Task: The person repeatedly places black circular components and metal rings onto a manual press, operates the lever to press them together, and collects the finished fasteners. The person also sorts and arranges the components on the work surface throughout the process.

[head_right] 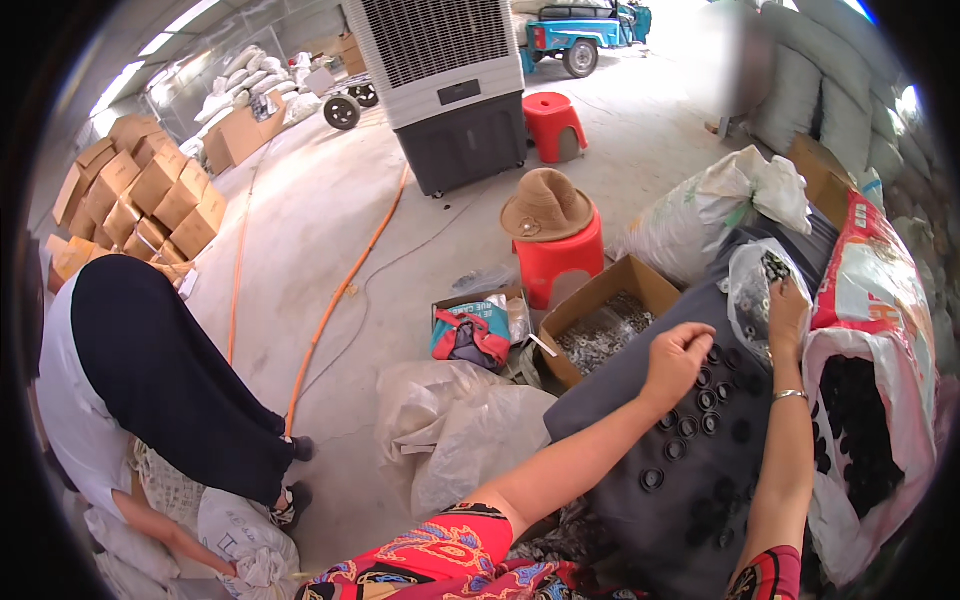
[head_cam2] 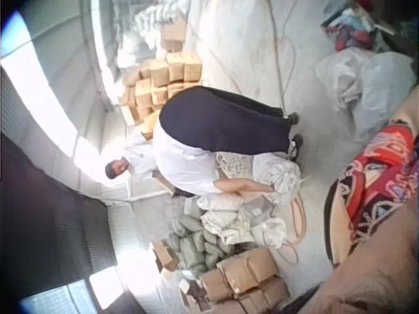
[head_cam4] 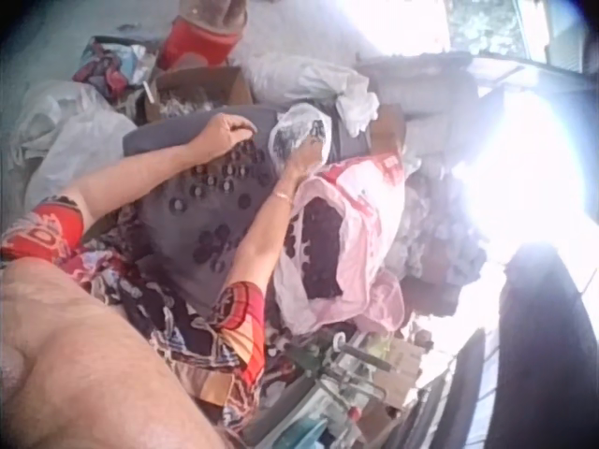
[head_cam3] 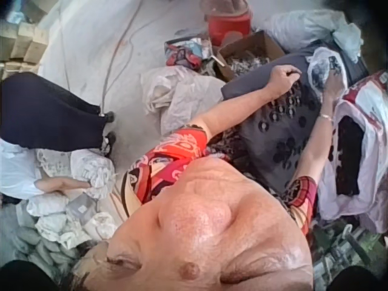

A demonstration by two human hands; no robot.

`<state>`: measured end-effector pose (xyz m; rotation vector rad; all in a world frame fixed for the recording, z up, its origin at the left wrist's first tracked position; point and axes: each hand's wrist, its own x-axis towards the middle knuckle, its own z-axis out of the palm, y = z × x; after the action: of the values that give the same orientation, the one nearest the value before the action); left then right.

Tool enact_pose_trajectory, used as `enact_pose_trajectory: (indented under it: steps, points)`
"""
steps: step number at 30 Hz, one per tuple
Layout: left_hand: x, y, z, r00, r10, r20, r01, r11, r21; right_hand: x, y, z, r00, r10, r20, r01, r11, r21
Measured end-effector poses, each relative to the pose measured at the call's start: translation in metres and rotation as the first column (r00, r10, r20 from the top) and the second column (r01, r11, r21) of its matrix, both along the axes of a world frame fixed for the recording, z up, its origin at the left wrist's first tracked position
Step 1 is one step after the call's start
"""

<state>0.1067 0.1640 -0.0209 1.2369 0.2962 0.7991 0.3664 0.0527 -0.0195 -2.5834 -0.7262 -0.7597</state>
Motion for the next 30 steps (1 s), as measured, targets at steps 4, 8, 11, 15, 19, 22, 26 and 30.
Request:
enact_pose_trajectory:
  steps: [4, 8, 11, 15, 19, 22, 26, 30]
  points:
    - [0.002, 0.011, 0.003, 0.969, -0.204, 0.136, 0.245, 0.83, -0.501, -0.099, 0.04, 0.047, 0.944, 0.206, 0.257, -0.277, 0.918, 0.283]
    - [-0.011, 0.019, 0.007, 0.854, -0.303, 0.423, 0.52, 0.511, -0.685, -0.205, 0.064, 0.053, 0.861, 0.505, 0.054, -0.476, 0.766, 0.431]
    - [-0.028, 0.005, 0.004, 0.741, -0.299, 0.601, 0.671, 0.349, -0.654, -0.251, 0.053, 0.055, 0.837, 0.534, 0.123, -0.547, 0.805, 0.231]
    - [-0.06, -0.02, 0.017, 0.635, -0.316, 0.705, 0.773, 0.282, -0.569, -0.291, 0.029, 0.082, 0.736, 0.655, 0.17, -0.676, 0.701, 0.229]
    - [-0.082, -0.043, 0.021, 0.58, -0.346, 0.737, 0.814, 0.209, -0.542, -0.313, 0.001, 0.089, 0.703, 0.676, 0.221, -0.711, 0.678, 0.188]
    - [-0.097, -0.062, 0.021, 0.519, -0.306, 0.798, 0.852, 0.107, -0.513, -0.331, -0.017, 0.091, 0.704, 0.665, 0.25, -0.709, 0.677, 0.197]
    - [-0.118, -0.087, 0.018, 0.537, -0.286, 0.794, 0.832, 0.026, -0.554, -0.352, -0.043, 0.093, 0.728, 0.639, 0.25, -0.685, 0.69, 0.232]
    - [-0.135, -0.105, 0.02, 0.777, -0.409, 0.478, 0.58, 0.171, -0.797, -0.375, -0.067, 0.095, 0.755, 0.608, 0.245, -0.651, 0.651, 0.389]
